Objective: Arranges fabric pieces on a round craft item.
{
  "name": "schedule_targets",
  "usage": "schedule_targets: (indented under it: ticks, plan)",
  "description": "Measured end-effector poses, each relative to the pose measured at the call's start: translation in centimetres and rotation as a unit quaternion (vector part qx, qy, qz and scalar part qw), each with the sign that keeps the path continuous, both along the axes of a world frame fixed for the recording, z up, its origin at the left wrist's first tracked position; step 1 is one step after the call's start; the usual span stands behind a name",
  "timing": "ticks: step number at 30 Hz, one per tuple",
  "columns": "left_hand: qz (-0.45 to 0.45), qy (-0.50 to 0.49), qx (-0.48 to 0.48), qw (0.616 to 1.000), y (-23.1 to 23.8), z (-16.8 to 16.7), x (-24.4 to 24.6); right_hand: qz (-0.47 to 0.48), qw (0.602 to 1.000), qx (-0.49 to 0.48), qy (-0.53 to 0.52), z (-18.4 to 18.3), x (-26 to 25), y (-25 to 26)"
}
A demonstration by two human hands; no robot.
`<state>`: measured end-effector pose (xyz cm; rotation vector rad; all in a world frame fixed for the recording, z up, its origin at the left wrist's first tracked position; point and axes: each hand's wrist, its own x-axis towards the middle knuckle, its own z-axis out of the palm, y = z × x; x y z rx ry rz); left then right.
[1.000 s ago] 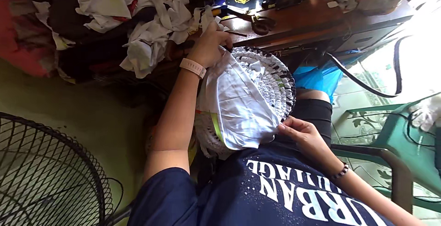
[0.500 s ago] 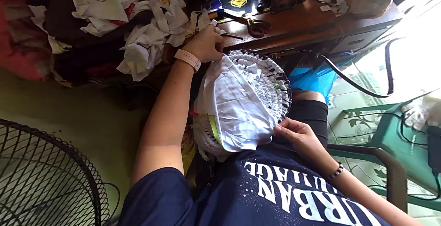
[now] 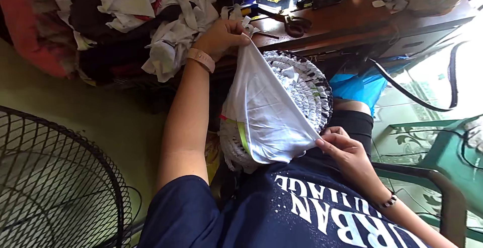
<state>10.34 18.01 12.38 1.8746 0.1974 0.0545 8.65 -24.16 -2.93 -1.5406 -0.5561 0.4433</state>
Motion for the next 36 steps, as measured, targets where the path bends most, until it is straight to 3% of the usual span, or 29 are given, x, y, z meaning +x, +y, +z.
schedule_targets:
  ticks: [3,13,36]
  plan:
    - [0.039,0.017,-0.022,0.999,-0.3,-0.2,0.1,0.033,0.999,0.011,0.011,0.2,0.1,0.0]
    - [0.135,0.023,0.05,0.989,-1.2,-0.8,1.6,0.065,0.986,0.003,0.153,1.7,-0.2,0.6]
    - [0.124,-0.039,0.001,0.992,-1.0,-1.5,1.2,0.037,0.982,0.041,0.181,0.9,0.2,0.6]
